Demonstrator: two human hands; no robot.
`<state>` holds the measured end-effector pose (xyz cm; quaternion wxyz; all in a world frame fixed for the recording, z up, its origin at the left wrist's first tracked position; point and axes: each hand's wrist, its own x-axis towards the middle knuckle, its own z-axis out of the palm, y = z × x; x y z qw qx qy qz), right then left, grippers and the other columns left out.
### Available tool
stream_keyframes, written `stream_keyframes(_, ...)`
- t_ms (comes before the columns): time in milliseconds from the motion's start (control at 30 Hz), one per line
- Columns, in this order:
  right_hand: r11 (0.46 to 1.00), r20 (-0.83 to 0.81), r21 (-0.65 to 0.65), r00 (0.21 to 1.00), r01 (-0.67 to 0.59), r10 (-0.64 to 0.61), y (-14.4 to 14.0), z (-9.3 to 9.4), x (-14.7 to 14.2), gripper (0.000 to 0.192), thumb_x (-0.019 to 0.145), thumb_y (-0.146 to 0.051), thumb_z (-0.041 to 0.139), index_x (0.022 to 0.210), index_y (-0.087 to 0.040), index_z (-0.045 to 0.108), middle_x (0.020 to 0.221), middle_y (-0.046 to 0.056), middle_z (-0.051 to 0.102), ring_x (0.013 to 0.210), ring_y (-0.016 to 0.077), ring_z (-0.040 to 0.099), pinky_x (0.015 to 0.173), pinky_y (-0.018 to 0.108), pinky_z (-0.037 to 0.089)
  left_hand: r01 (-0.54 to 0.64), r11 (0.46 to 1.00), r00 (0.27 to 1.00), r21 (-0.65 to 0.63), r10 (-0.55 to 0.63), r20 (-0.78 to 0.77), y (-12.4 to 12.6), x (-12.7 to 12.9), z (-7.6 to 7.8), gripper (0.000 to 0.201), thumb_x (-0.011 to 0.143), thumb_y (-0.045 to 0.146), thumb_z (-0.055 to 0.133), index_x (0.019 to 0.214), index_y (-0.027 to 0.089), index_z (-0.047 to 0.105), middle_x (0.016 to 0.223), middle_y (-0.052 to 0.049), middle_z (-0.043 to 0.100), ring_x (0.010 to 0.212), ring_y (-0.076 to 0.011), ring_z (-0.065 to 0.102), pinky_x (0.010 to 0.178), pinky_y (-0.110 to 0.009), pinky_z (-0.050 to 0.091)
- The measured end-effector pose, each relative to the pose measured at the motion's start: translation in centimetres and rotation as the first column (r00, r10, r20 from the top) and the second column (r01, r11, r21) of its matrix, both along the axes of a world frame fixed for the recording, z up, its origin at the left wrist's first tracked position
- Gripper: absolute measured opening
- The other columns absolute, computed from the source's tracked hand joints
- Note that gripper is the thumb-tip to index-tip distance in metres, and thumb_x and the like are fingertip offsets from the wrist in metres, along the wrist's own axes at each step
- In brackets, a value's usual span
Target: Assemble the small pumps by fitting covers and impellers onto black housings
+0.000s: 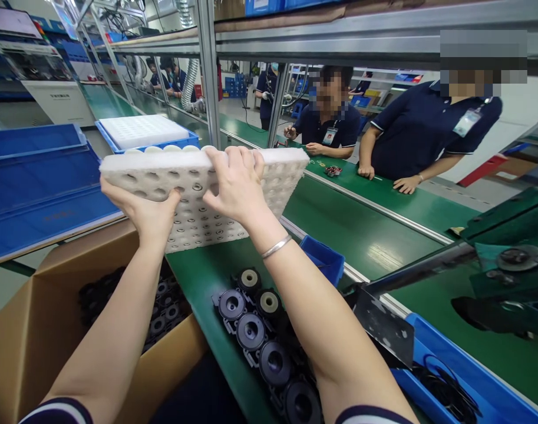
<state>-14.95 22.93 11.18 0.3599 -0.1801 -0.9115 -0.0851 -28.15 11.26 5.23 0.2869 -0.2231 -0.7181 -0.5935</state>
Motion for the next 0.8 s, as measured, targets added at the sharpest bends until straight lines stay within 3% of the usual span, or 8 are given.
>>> stream_keyframes(100,1.0,-0.039,-0.003,0.999,0.026,-0.026,-0.4,-0.3,-0.2,0.071,0.082,-0.048,0.06,0.144,-0.018,0.041,0.131,0.017,0.048,0.13,0.038,0.036,0.116,0.062,0.014,0.009,1.0,1.0,-0.007,-0.009,-0.002,0.1,-0.1,-0.2,0.111,0.059,0.024,0.078,0.148,0.007,0.014,0.154,-0.025,0.026,0.148,-0.0333,0.024,0.126,-0.043,0.019)
stream_keyframes(233,0.997,-0.108,-0.037,0.991,0.072,-0.076,-0.8,-0.7,-1.1,0.065,0.082,-0.042,0.063,0.14,-0.019,0.045,0.129,0.017,0.049,0.131,0.0379,0.037,0.117,0.063,0.013,-0.011,1.0,1.0,-0.007,0.011,-0.012,0.1,0.1,-0.4,0.109,0.061,0.024,0.077,0.148,0.013,0.013,0.155,-0.022,0.026,0.148,-0.0318,0.025,0.126,-0.041,0.019)
stream_keyframes(500,0.991,-0.174,-0.06,0.976,0.122,-0.13,-1.3,-0.9,-2.4,0.062,0.082,-0.037,0.065,0.139,-0.016,0.047,0.13,0.019,0.05,0.133,0.0383,0.037,0.118,0.063,0.012,-0.013,1.0,1.0,0.015,0.013,-0.009,0.5,-0.5,0.0,0.109,0.059,0.022,0.079,0.148,0.008,0.016,0.155,-0.024,0.029,0.148,-0.0316,0.026,0.126,-0.039,0.019)
stream_keyframes(567,0.995,-0.111,-0.057,0.99,0.078,-0.084,-0.4,-0.4,-1.8,0.064,0.083,-0.039,0.066,0.14,-0.018,0.047,0.131,0.018,0.051,0.133,0.0386,0.038,0.117,0.063,0.016,0.033,0.999,0.999,0.006,-0.033,0.008,0.0,-0.9,-0.1,0.11,0.061,0.024,0.081,0.149,0.008,0.016,0.156,-0.025,0.027,0.15,-0.0313,0.024,0.127,-0.039,0.017)
stream_keyframes(700,0.995,0.112,-0.014,0.989,-0.096,0.097,2.2,0.9,0.6,0.076,0.081,-0.037,0.068,0.149,-0.02,0.037,0.143,0.015,0.048,0.135,0.0345,0.04,0.116,0.055,0.023,0.247,0.967,0.969,-0.066,-0.246,0.02,-1.6,-2.0,-1.0,0.115,0.066,0.032,0.083,0.153,0.012,0.01,0.162,-0.022,0.018,0.154,-0.0276,0.02,0.127,-0.036,0.017)
stream_keyframes(800,0.996,0.133,0.027,0.988,-0.085,0.081,2.9,0.8,1.5,0.081,0.081,-0.033,0.068,0.152,-0.018,0.031,0.15,0.016,0.042,0.14,0.0347,0.036,0.118,0.055,0.021,0.266,0.959,0.963,-0.094,-0.262,0.055,-2.0,-2.3,-2.0,0.119,0.064,0.031,0.085,0.154,0.014,0.008,0.162,-0.022,0.017,0.154,-0.0281,0.02,0.127,-0.038,0.018)
